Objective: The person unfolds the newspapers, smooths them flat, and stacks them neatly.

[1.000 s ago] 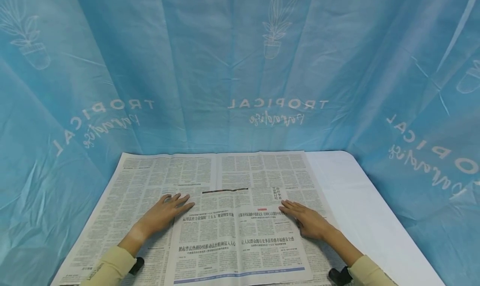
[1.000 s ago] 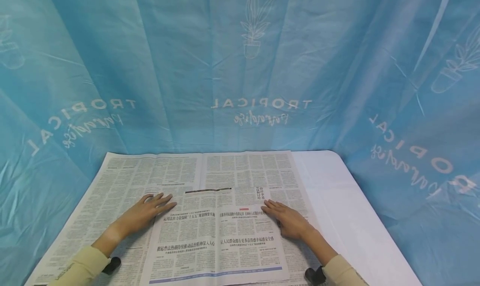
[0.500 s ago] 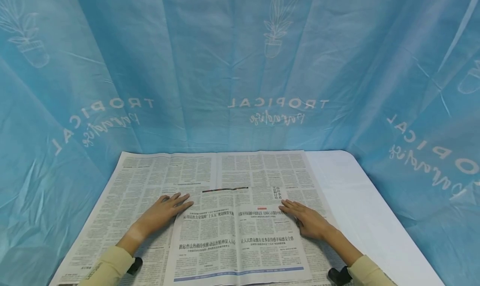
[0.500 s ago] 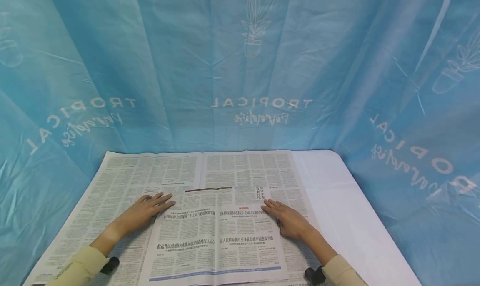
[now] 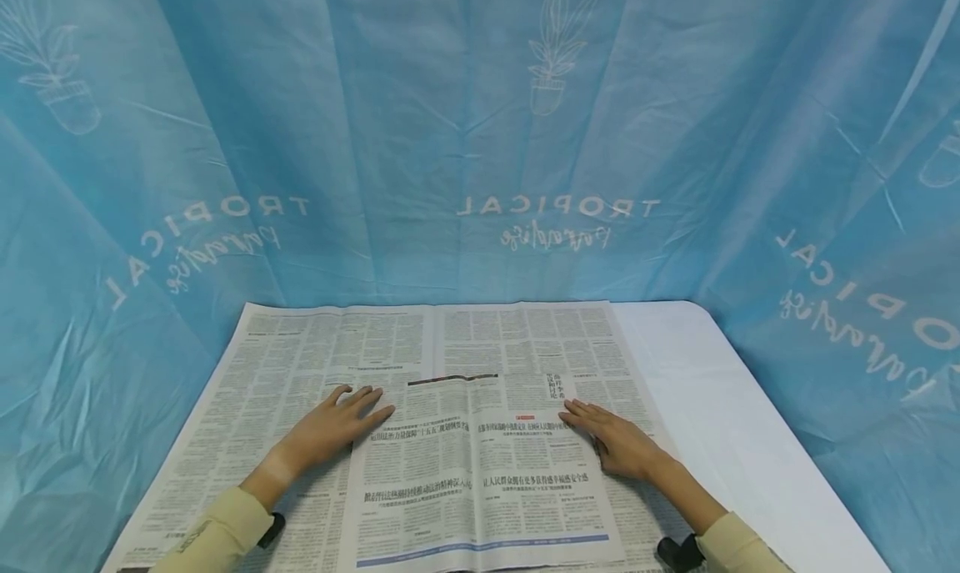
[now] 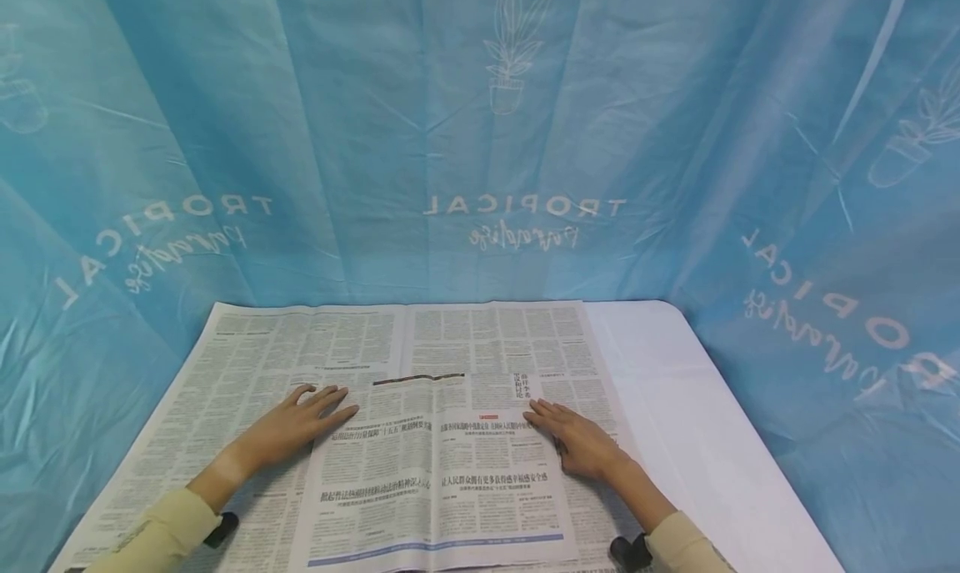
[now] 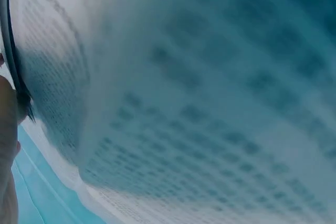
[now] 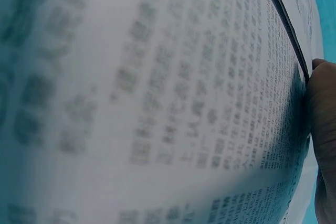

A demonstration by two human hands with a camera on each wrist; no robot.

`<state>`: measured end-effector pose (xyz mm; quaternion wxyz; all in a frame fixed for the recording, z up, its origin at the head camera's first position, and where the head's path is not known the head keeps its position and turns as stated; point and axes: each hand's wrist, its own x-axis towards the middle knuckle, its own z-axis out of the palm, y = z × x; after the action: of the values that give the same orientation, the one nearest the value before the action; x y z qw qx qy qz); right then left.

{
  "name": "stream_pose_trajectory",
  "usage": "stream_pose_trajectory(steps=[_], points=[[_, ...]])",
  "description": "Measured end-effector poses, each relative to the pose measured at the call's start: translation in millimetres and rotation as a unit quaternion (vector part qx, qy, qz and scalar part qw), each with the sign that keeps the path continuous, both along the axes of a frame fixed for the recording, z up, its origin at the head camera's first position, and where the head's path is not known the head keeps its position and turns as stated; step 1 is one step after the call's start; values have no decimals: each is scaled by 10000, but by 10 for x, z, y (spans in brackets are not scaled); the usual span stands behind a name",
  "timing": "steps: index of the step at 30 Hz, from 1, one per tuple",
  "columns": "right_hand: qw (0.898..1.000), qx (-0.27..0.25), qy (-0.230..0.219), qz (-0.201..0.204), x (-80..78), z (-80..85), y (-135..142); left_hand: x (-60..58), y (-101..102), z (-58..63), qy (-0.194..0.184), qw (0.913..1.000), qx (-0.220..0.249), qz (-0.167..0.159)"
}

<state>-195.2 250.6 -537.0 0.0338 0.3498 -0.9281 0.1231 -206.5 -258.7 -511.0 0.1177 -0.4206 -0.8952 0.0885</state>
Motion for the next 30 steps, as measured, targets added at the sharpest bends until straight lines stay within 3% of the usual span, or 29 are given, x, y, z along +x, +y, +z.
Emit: stream_pose_trajectory(steps=[3, 15, 20, 26, 30], points=[[10000, 22, -41, -30, -4, -4, 5, -5, 14, -8, 88, 9999, -92, 29], [9990, 173, -371, -183, -3, 13, 5, -35, -37, -39, -260, 9989, 401, 2], [9988, 167, -403, -205, -18, 20, 9, -51, -53, 3, -696, 9949, 725, 103], [9995, 157, -246, -109, -8, 19, 27, -72, -60, 40, -1353, 9842, 1061, 425], [9998, 162, -131, -32, -1, 17, 30, -87, -49, 49, -1415, 9812, 1191, 554]])
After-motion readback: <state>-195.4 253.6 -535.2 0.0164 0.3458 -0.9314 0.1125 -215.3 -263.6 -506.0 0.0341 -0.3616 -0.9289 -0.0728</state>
